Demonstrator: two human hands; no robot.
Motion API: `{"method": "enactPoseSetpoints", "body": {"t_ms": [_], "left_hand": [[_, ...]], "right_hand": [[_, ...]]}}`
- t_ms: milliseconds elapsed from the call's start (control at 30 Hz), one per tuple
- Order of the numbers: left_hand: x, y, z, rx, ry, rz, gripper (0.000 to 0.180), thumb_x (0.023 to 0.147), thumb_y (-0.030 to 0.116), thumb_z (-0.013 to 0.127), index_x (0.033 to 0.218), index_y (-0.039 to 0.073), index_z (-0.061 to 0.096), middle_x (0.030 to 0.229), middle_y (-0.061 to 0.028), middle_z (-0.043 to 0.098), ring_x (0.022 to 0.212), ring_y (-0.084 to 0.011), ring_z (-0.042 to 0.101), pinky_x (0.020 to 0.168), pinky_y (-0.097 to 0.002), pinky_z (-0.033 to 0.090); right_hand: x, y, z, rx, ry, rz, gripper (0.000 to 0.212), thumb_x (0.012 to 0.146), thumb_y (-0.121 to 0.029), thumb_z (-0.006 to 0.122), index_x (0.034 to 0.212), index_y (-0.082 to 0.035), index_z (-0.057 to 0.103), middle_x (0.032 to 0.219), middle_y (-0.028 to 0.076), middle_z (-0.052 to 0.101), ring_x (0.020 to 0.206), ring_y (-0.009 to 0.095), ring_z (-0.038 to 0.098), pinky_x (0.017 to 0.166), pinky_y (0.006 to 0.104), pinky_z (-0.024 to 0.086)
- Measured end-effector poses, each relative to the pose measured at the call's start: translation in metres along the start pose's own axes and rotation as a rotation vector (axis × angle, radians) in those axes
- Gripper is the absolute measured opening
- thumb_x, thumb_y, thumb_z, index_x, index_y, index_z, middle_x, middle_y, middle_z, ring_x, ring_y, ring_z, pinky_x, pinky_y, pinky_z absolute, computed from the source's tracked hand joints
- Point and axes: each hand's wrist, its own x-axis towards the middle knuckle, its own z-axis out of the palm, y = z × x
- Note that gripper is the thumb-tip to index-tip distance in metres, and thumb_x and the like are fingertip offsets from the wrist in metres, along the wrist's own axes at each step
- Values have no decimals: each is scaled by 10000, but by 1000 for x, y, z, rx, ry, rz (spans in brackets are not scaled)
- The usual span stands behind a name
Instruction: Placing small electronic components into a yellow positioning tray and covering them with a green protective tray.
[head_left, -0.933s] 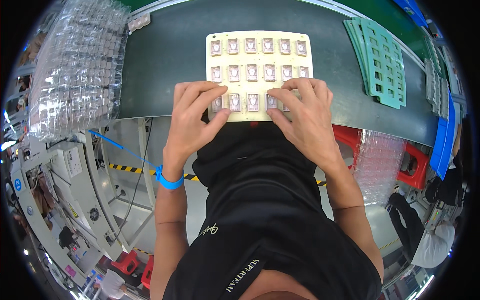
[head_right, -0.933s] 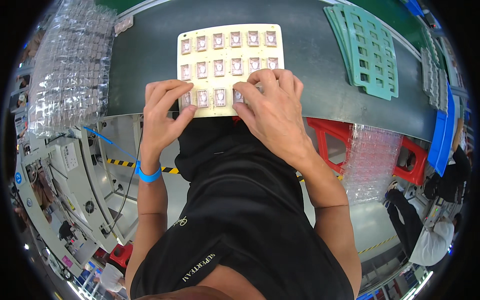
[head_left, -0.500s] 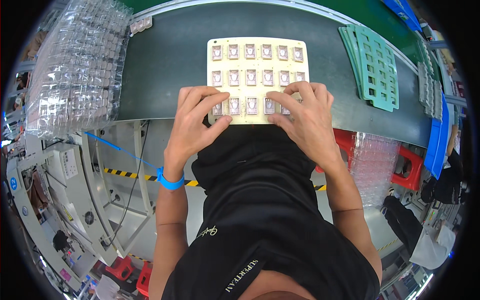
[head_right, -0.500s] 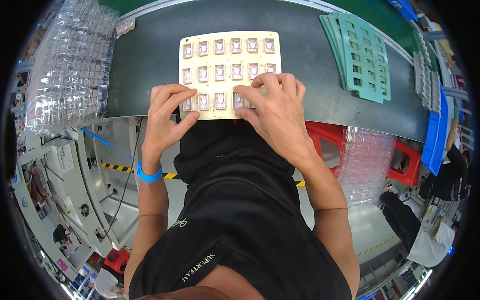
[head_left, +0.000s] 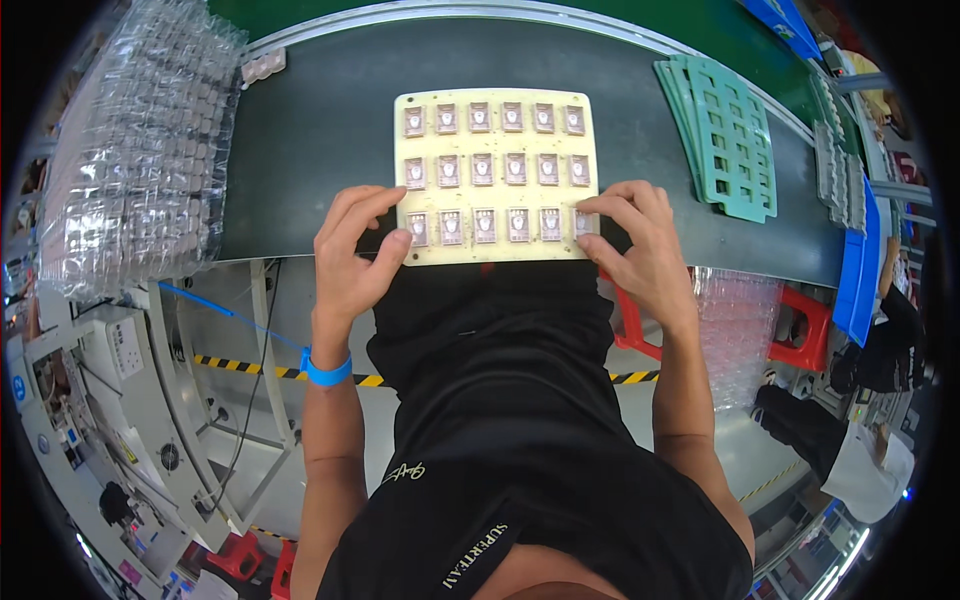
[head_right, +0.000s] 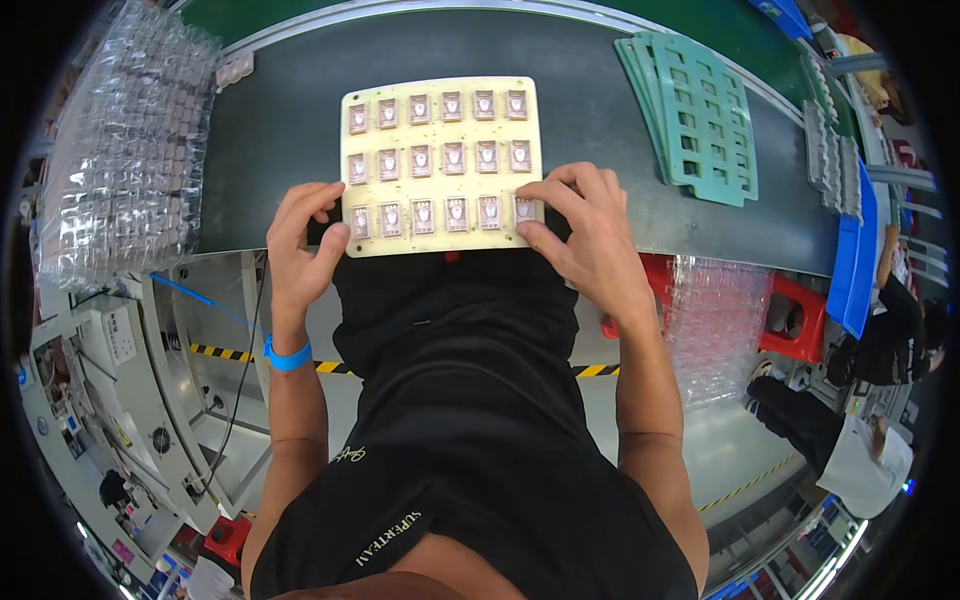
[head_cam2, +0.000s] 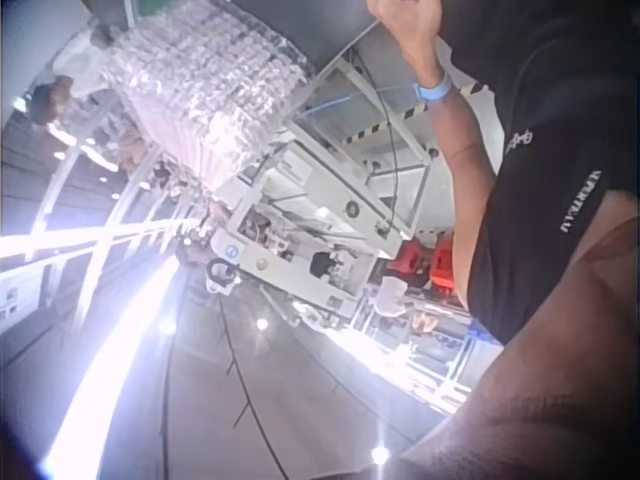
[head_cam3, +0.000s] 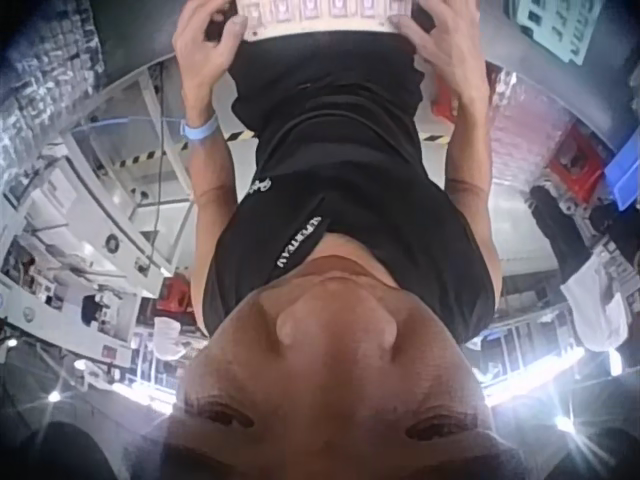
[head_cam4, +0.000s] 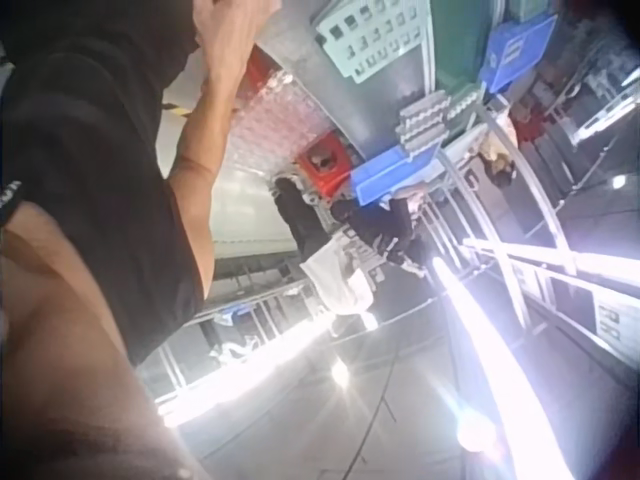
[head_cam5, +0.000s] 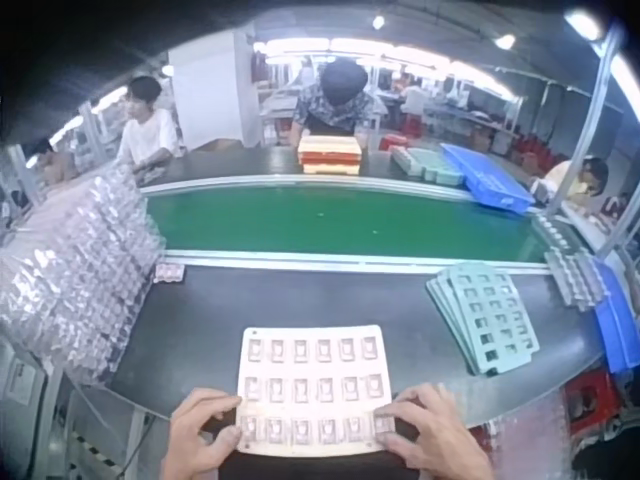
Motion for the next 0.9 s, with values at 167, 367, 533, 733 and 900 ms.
{"method": "enactPoseSetpoints", "body": {"t_ms": [167, 367, 533, 733, 900], "left_hand": [[22, -14, -3, -65, 158, -101, 300, 848, 1, 691, 1146, 5, 726, 1029, -93, 689, 774, -141, 617, 699, -270, 506], [41, -16, 3, -59, 54, -122, 293, 834, 40, 721, 1125, 13, 733, 971, -60, 663, 758, -127, 581, 657, -267, 476], [43, -10, -1, -5, -46, -163, 314, 790, 109, 774, 1099, 59, 762, 984, -51, 633, 849, -163, 582, 700, -302, 469], [49, -8, 0, 70, -80, -122, 268, 760, 128, 812, 1021, 72, 787, 950, -56, 583, 899, -220, 589, 774, -351, 490], [50, -11, 1, 116, -108, -33, 304, 767, 99, 808, 1066, 69, 766, 986, -43, 569, 880, -177, 577, 723, -310, 469]], "right_hand": [[3, -4, 1, 38, -3, 72, 299, 809, -139, 781, 1099, -96, 725, 1077, 79, 576, 1053, 290, 522, 969, 409, 418], [0, 5, 0, 78, -77, 115, 432, 773, -194, 835, 1175, -100, 711, 1117, 83, 577, 1066, 297, 539, 992, 402, 398], [-7, 8, 2, 114, -72, 17, 663, 715, -309, 878, 1311, -128, 653, 1149, 79, 584, 1099, 289, 545, 1004, 418, 380], [-5, 13, 14, 71, -14, -47, 752, 694, -354, 888, 1354, -118, 619, 1155, 87, 588, 1106, 285, 547, 1004, 432, 371], [-8, 14, 15, 74, 26, -54, 754, 680, -333, 902, 1342, -105, 624, 1159, 101, 598, 1107, 292, 547, 1001, 434, 372]]}}
